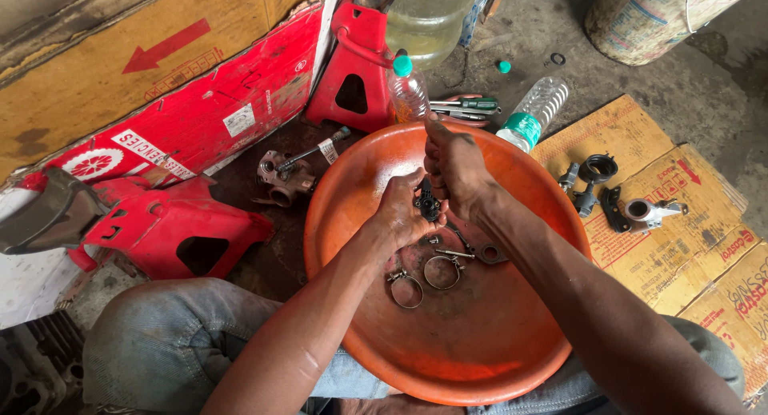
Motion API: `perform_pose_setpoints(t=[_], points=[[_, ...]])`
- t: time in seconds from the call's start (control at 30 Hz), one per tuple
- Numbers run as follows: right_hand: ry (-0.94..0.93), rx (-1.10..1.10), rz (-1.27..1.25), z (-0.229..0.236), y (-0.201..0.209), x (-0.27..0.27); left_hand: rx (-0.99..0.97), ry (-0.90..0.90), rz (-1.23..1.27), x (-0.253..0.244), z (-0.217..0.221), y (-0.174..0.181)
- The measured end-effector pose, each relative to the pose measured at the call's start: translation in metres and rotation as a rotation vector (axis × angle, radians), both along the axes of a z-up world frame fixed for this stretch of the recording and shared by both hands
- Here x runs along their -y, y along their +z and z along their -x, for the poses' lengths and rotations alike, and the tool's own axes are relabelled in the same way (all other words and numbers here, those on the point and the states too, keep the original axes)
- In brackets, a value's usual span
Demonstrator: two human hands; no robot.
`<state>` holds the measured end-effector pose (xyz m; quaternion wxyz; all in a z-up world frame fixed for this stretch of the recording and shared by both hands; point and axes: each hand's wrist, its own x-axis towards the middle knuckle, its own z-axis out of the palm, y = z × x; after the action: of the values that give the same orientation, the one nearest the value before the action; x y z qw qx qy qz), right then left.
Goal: The person cleans a carburetor and its small components using a screwdriver, a rag, and a liquid solvent. They disassemble the parts, wipe them with the rag, and pour the liquid from a plastic bottle onto the components inside a red basin.
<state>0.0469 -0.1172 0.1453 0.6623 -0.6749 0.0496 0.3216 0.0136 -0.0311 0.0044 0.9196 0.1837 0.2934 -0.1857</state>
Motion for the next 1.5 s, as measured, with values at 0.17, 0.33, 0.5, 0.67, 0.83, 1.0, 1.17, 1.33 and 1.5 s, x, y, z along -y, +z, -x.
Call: perform_pose_setpoints(t=[0.17,0.33,0.5,0.67,0.83,1.0,1.17,1.33,1.5], points=[[-0.026,0.085,0.024,0.0,0.006,-0.008,0.109,-0.005,-0.026,0.002,0.003,0.011],[0.004,0.191,-0.058,0.0,0.008,-0.015,0.136,-0.02,-0.046,0.002,0.007,0.02],[-0.018,0.213,-0.033,0.0,0.014,-0.02,0.224,-0.058,-0.011,0.003,0.007,0.018],[-0.063,0.211,-0.05,0.002,0.015,-0.021,0.178,-0.038,-0.025,0.005,0.006,0.014],[-0.074,0.2,-0.049,0.002,0.011,-0.019,0.171,-0.027,-0.006,0.005,0.006,0.013],[-0.101,0.188,-0.095,0.001,0.01,-0.016,0.132,-0.017,-0.019,0.006,0.003,0.009],[-0.067,0.197,-0.147,-0.001,0.015,-0.015,0.214,-0.062,0.007,0.011,0.003,0.005],[-0.088,0.207,-0.141,-0.001,0.018,-0.02,0.198,-0.076,0.009,0.012,0.004,0.006],[-0.098,0.211,-0.15,-0.003,0.018,-0.021,0.232,-0.091,0.042,0.012,0.002,0.003]])
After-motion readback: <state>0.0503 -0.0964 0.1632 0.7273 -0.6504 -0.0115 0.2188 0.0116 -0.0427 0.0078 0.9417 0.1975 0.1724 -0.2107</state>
